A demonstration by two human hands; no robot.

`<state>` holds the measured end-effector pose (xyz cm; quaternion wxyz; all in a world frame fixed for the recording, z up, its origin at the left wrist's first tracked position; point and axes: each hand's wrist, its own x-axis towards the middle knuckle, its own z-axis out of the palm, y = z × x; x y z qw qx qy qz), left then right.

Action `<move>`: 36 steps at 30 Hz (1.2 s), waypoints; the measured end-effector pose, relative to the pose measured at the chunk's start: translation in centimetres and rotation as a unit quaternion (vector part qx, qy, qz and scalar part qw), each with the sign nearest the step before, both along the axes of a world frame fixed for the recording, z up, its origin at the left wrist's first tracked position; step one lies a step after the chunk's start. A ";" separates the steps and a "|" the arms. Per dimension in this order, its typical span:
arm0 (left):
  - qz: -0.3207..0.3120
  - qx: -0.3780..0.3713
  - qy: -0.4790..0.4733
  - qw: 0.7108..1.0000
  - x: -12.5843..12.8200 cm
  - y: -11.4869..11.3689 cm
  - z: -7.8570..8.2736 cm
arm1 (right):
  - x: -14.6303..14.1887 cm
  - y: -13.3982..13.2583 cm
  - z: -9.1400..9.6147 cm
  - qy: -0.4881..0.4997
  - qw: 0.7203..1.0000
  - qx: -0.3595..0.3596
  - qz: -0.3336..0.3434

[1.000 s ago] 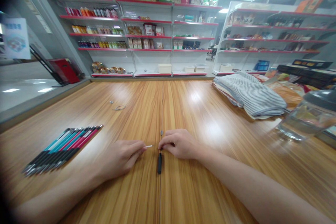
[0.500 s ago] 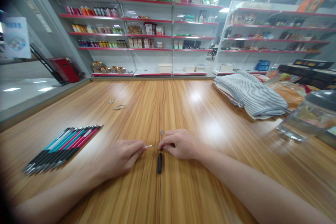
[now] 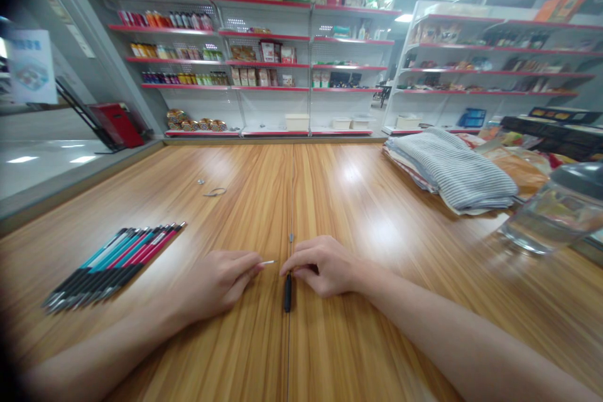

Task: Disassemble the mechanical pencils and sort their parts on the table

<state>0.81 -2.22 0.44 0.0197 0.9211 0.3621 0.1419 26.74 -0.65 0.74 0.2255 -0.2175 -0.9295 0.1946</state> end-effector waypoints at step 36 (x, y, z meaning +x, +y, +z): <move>-0.004 0.015 -0.007 1.000 -0.1 -0.2 0.2 | -0.4 0.4 -0.7 -0.001 0.997 0.039 -0.067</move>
